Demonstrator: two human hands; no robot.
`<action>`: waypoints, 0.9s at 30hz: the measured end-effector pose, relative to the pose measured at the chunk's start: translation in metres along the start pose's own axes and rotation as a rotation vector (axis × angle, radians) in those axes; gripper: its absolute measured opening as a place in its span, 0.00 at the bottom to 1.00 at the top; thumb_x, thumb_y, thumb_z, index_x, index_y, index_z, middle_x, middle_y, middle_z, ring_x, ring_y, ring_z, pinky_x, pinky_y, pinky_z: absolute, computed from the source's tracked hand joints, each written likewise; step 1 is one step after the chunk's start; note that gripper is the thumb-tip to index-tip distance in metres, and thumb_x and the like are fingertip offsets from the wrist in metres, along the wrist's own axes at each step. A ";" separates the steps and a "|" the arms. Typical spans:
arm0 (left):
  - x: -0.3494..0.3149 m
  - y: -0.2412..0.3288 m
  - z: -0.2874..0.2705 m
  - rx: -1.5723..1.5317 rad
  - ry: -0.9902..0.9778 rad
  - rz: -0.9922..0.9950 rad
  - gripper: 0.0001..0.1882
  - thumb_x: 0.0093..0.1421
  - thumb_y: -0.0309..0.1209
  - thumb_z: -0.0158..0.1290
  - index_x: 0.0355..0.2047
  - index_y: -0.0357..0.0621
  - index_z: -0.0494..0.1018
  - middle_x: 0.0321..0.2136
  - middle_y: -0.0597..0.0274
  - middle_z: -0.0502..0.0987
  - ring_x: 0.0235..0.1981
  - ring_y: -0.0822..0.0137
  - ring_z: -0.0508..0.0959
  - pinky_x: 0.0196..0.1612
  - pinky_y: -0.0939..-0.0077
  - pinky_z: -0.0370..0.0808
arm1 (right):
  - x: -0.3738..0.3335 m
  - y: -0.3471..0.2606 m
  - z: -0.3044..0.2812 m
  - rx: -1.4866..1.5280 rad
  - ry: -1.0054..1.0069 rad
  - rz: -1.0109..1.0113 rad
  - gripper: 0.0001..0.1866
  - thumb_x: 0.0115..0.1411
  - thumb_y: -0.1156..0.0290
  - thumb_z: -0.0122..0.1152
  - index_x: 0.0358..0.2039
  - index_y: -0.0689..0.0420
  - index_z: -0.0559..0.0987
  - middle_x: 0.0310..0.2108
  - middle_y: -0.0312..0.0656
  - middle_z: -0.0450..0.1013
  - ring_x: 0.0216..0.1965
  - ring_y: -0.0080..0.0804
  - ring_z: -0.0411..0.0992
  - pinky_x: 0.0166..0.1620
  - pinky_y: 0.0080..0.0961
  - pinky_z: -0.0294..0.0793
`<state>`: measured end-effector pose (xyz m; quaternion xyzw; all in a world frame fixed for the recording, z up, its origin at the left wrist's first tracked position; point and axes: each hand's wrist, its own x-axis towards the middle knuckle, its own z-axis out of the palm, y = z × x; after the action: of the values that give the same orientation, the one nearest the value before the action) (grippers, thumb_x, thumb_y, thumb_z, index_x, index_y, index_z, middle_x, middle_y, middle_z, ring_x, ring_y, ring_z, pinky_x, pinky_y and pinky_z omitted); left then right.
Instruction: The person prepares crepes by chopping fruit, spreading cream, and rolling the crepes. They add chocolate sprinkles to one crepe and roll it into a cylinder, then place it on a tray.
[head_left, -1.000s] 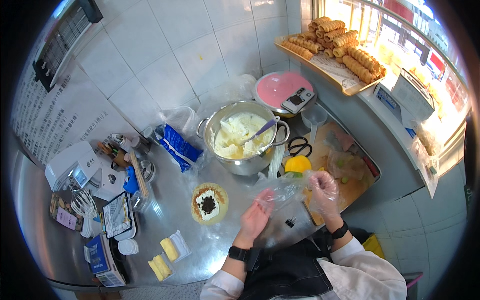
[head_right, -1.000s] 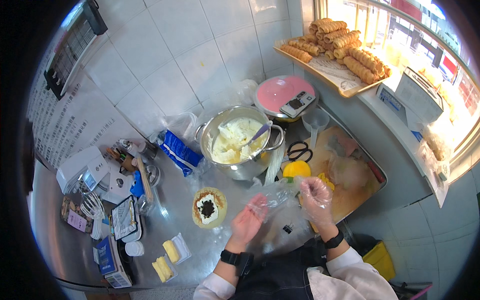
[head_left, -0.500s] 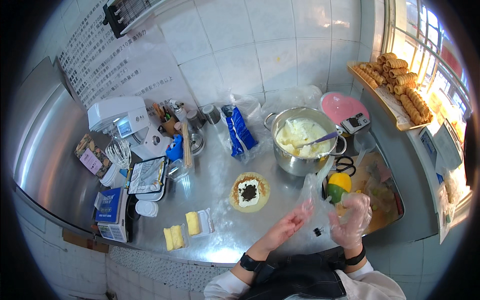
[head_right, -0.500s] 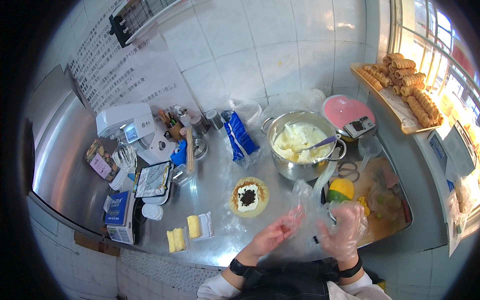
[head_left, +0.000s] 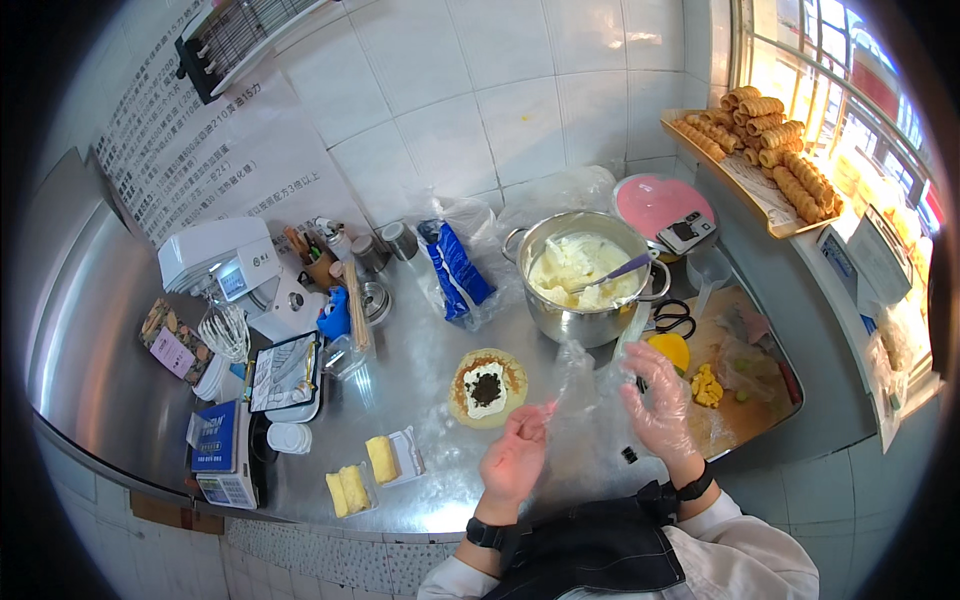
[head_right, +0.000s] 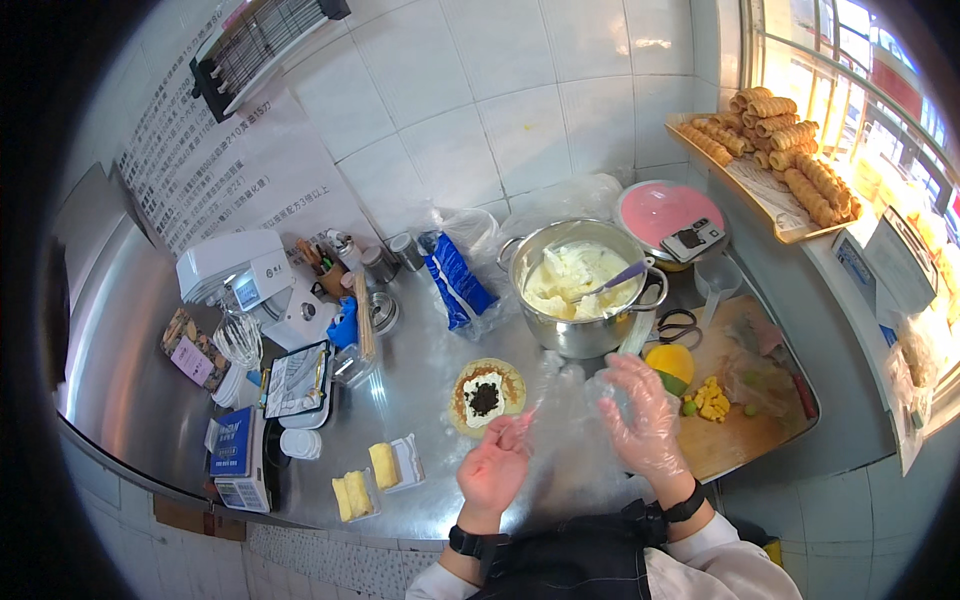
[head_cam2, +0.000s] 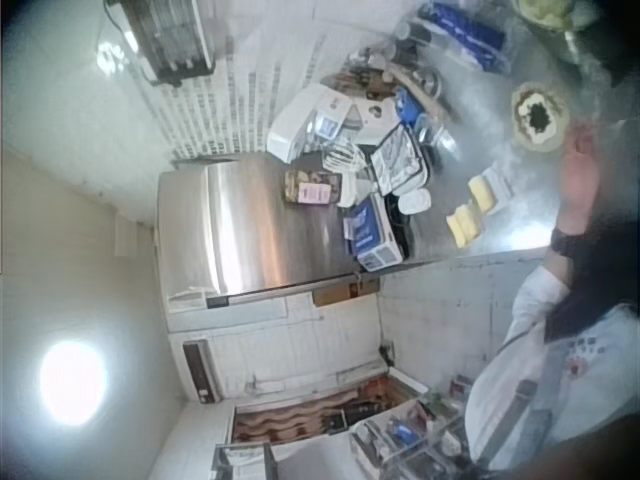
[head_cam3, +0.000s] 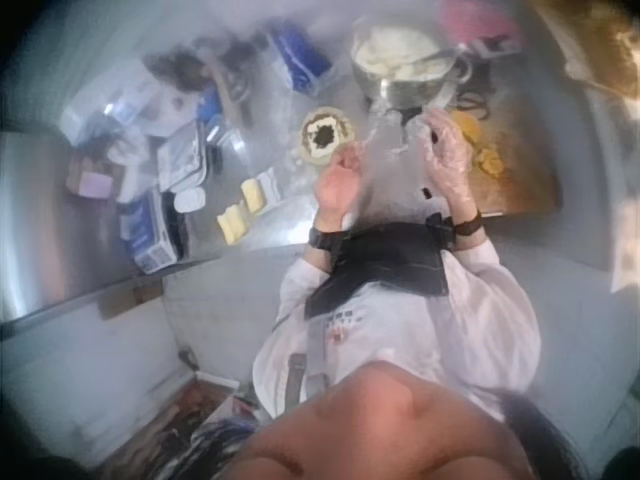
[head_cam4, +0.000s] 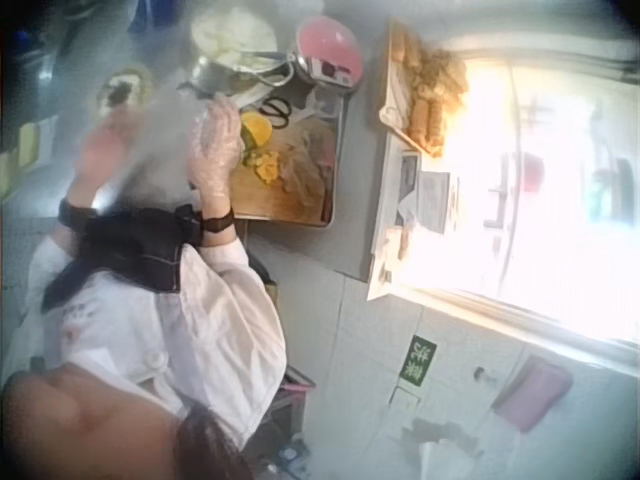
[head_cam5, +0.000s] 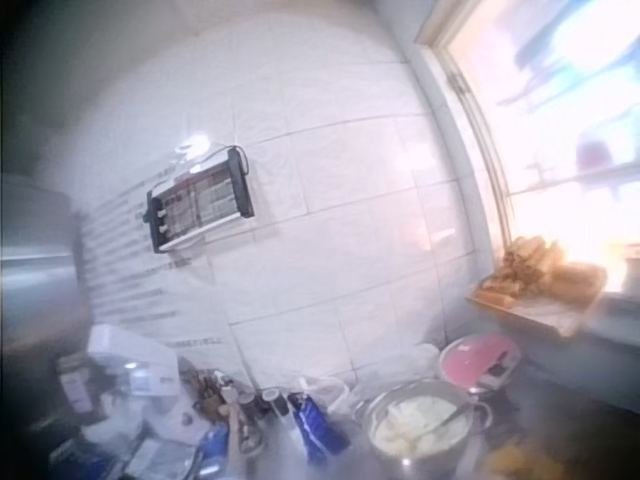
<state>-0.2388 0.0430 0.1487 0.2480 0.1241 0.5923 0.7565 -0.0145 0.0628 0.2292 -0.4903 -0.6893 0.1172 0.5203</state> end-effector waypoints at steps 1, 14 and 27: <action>-0.003 0.003 0.000 -0.107 -0.018 0.021 0.21 0.60 0.40 0.47 0.52 0.43 0.69 0.58 0.55 0.69 0.65 0.61 0.60 0.65 0.62 0.55 | 0.002 -0.001 -0.002 -0.112 0.102 -0.024 0.11 0.51 0.77 0.63 0.37 0.56 0.77 0.42 0.46 0.74 0.46 0.47 0.73 0.48 0.37 0.72; -0.005 -0.013 0.009 0.065 0.013 0.023 0.09 0.63 0.38 0.46 0.36 0.46 0.64 0.42 0.63 0.67 0.56 0.59 0.65 0.61 0.60 0.58 | -0.026 -0.005 0.073 0.226 -0.419 -0.002 0.14 0.52 0.67 0.69 0.35 0.57 0.73 0.28 0.42 0.73 0.30 0.44 0.73 0.34 0.38 0.73; -0.002 -0.027 -0.013 -0.100 0.412 0.096 0.06 0.63 0.33 0.45 0.32 0.47 0.70 0.42 0.64 0.74 0.57 0.54 0.70 0.61 0.61 0.64 | -0.052 0.021 0.119 0.715 -0.448 0.571 0.16 0.55 0.74 0.67 0.40 0.61 0.69 0.31 0.39 0.72 0.32 0.27 0.73 0.38 0.27 0.75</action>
<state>-0.2233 0.0395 0.1233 0.0895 0.2346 0.6712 0.6975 -0.1033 0.0734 0.1329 -0.4132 -0.5393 0.5856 0.4421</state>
